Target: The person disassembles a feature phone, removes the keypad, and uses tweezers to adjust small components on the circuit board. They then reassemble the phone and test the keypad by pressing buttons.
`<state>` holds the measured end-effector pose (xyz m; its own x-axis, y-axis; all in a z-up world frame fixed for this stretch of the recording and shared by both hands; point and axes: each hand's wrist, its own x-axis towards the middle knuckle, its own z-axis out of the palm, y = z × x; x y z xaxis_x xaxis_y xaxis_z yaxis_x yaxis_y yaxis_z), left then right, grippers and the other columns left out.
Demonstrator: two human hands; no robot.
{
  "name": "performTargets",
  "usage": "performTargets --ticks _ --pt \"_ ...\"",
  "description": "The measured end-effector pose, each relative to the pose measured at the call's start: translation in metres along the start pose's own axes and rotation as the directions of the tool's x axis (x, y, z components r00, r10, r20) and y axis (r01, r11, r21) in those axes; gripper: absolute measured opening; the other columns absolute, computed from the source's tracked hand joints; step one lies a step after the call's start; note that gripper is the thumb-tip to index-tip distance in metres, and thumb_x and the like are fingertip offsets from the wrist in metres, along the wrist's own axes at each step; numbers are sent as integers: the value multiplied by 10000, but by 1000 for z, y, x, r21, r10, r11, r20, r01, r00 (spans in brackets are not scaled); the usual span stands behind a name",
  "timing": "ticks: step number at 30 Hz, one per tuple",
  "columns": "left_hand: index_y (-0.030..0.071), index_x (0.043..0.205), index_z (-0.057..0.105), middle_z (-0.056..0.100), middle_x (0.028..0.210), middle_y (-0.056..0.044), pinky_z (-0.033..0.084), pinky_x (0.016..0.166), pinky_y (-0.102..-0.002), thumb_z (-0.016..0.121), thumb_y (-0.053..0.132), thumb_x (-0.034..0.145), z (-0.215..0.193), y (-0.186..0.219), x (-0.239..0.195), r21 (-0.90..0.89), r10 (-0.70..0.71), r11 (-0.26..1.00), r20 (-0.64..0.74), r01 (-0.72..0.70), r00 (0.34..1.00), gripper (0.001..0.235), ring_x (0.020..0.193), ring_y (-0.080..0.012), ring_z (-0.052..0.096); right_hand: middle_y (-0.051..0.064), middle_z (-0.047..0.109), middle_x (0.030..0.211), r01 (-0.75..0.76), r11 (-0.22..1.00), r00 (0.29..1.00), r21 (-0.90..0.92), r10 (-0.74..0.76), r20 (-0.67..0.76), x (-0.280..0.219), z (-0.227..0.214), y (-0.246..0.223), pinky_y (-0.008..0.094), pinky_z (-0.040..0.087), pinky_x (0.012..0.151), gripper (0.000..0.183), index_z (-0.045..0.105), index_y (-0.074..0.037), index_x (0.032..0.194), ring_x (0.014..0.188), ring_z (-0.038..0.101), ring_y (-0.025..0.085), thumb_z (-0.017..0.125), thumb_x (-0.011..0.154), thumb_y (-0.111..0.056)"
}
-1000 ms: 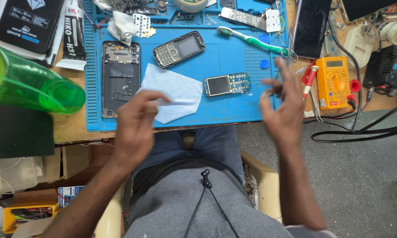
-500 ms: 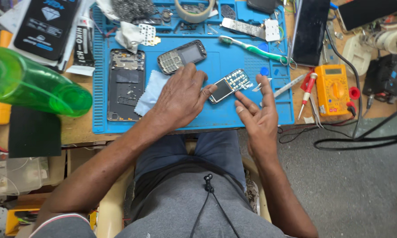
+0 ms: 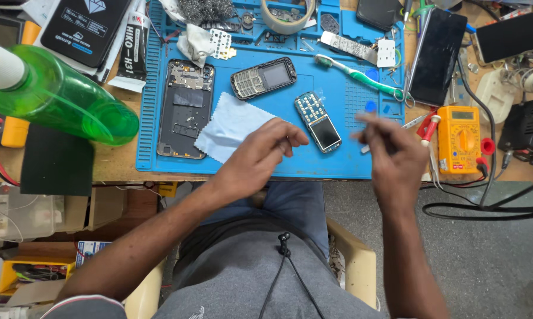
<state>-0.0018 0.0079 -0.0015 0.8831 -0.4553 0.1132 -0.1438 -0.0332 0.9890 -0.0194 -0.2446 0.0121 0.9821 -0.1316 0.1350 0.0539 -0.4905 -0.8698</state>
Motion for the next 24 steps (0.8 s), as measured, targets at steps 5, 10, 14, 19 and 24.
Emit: performTargets --ticks 5,10,14,19,24 --pt "38 1164 678 568 946 21 430 764 -219 644 163 1014 23 3 -17 -276 -154 952 -69 129 986 198 820 -54 472 110 789 1021 -47 967 985 249 4 171 -58 33 -21 262 621 762 219 553 -20 1183 889 769 160 675 1001 -33" --pt "60 984 646 600 881 65 466 783 -229 664 204 1039 15 -10 -19 -328 -118 944 -202 47 972 155 858 -30 522 70 811 989 -35 999 980 -39 42 195 -57 26 -21 242 587 661 312 617 -47 1245 828 794 129 705 945 -48" --pt "64 900 536 478 771 0 399 702 -276 616 241 1121 -23 -8 -6 -148 -155 981 -206 126 966 294 783 -76 432 100 756 973 -2 998 998 -66 6 59 -21 7 -13 241 568 725 192 727 -41 1183 841 739 144 709 992 -22" --pt "6 1013 582 629 918 -109 488 777 -420 655 96 999 -35 1 30 516 368 791 27 -329 929 117 891 -274 608 97 740 929 161 952 986 -260 -168 -4 21 16 -16 261 551 676 137 778 -29 1107 774 712 132 776 971 -40" --pt "18 1212 655 642 925 -113 532 760 -423 575 26 926 -29 -18 59 701 409 578 196 -419 891 297 868 -293 618 105 745 915 310 897 950 -316 -300 83 45 34 -20 293 550 641 137 771 -29 1112 740 720 138 778 976 -49"
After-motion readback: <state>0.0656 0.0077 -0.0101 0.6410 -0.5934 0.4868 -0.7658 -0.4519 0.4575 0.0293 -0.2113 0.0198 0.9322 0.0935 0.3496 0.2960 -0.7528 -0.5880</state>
